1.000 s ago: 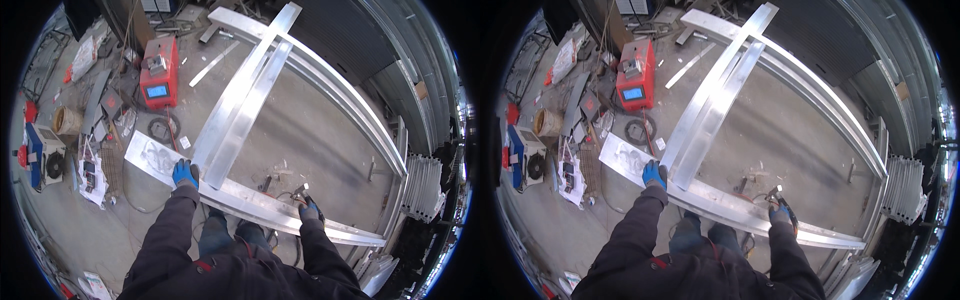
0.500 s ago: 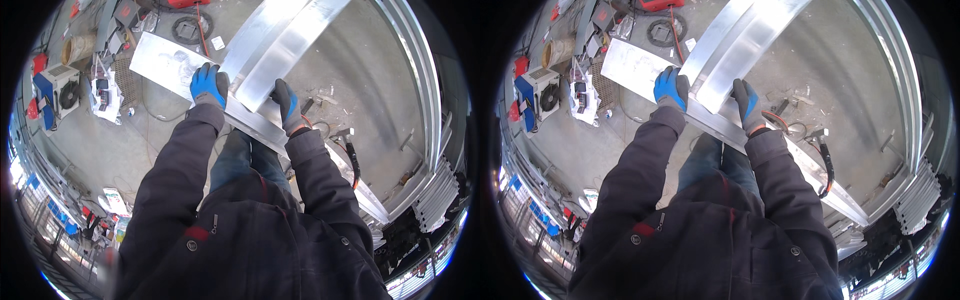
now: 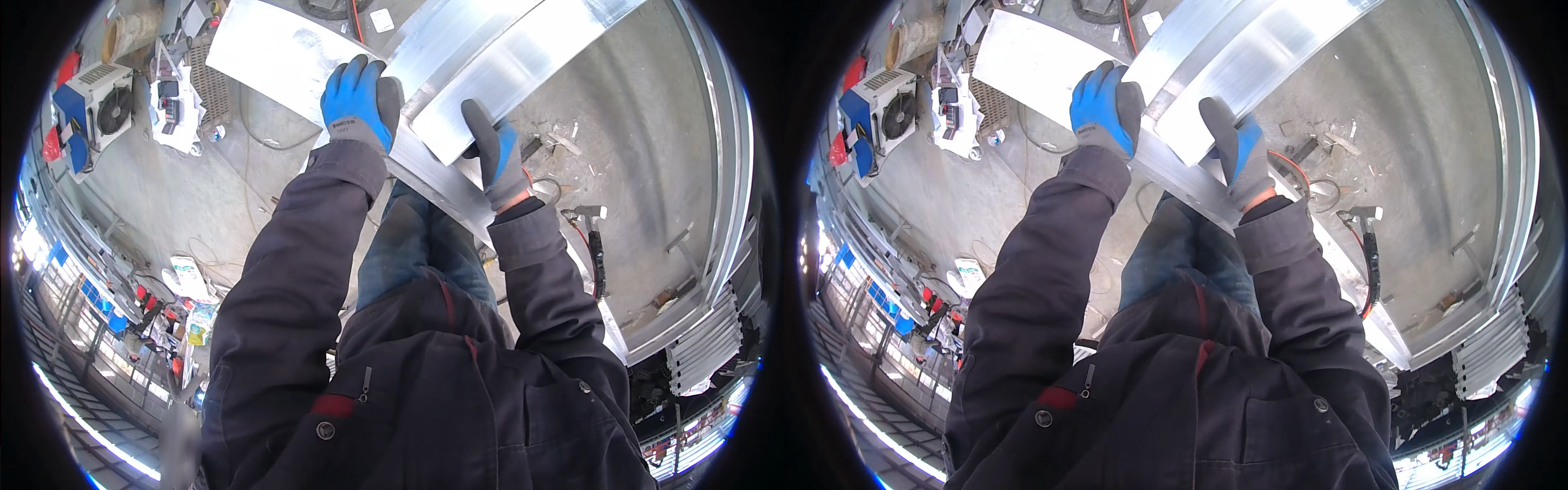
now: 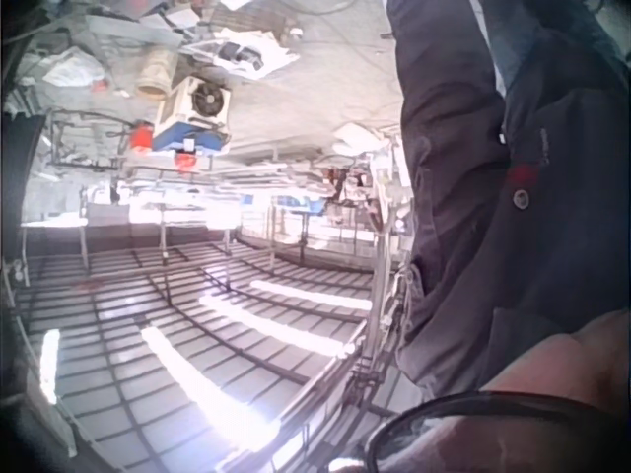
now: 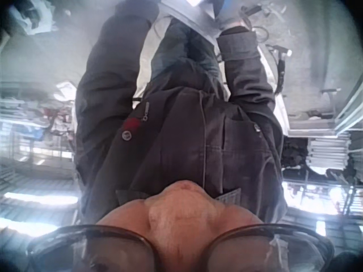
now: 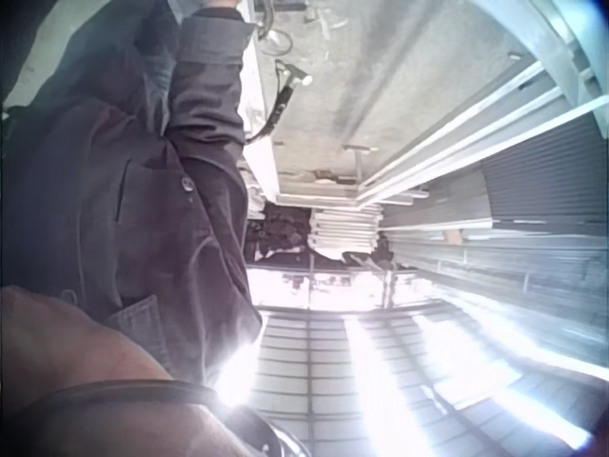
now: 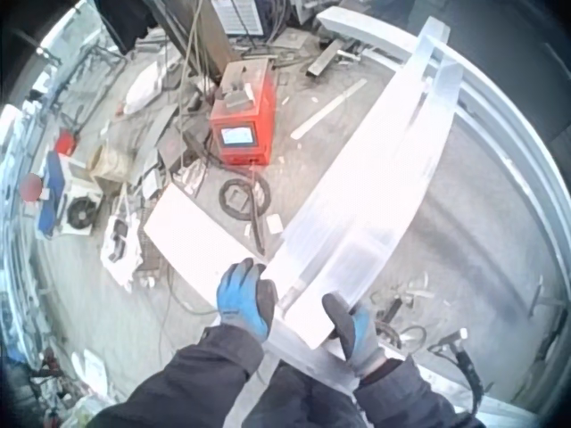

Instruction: The person aligns and secures aluminum profiles into a rectangular frame using an angle grinder to smooth edges and a welding torch to tack joints. The person repeatedly repositions the profiles and welds intersections to assemble the structure.

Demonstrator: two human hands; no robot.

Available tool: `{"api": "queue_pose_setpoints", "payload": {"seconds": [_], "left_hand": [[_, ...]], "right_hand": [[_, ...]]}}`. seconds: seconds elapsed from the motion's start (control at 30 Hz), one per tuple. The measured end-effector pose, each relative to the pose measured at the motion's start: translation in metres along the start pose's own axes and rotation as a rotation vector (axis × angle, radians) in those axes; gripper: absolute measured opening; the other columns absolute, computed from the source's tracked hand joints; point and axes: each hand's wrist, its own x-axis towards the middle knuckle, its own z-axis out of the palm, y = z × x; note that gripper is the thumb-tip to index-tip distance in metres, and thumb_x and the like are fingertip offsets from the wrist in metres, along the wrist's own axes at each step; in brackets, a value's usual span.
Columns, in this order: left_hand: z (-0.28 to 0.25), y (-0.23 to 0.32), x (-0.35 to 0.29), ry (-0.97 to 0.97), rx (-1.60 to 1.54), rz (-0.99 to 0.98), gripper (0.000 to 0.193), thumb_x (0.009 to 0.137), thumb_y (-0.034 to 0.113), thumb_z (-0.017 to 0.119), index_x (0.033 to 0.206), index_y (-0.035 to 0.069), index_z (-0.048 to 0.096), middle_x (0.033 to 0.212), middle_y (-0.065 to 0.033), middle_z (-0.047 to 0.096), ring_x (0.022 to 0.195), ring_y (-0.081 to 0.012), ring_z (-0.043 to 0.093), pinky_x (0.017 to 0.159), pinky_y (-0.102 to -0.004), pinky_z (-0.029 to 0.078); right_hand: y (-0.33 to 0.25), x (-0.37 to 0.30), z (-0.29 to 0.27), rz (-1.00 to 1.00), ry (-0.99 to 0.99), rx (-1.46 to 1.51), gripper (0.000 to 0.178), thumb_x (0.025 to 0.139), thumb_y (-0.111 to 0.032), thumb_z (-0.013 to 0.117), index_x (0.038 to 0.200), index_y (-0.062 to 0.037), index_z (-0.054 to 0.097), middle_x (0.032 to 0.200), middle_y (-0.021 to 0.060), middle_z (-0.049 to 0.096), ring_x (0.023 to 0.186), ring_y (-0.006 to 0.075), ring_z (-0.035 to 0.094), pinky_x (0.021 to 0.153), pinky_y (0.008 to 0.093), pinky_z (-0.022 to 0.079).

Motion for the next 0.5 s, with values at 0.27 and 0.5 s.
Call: {"api": "queue_pose_setpoints", "payload": {"seconds": [0.27, 0.5], "left_hand": [[0.001, -0.001, 0.0, -0.035, -0.008, -0.033, 0.048, 0.101, 0.029, 0.073, 0.145, 0.011, 0.071, 0.154, -0.0195, 0.066, 0.144, -0.0473, 0.057, 0.12, -0.0593, 0.047], [-0.004, 0.003, 0.006, -0.017, 0.016, -0.013, 0.046, 0.104, 0.034, 0.07, 0.14, 0.006, 0.075, 0.152, -0.0232, 0.067, 0.139, -0.0525, 0.06, 0.12, -0.0619, 0.047]], "right_hand": [[-0.037, -0.026, 0.03, -0.056, 0.027, 0.245, 0.047, 0.112, -0.037, 0.073, 0.136, 0.0035, 0.074, 0.12, 0.0104, 0.08, 0.104, 0.019, 0.078, 0.088, 0.0331, 0.063], [-0.048, -0.057, 0.035, -0.114, 0.162, 0.2, 0.046, 0.113, -0.023, 0.075, 0.148, 0.0065, 0.07, 0.123, 0.01, 0.082, 0.116, 0.0179, 0.074, 0.097, 0.0346, 0.06]]}}
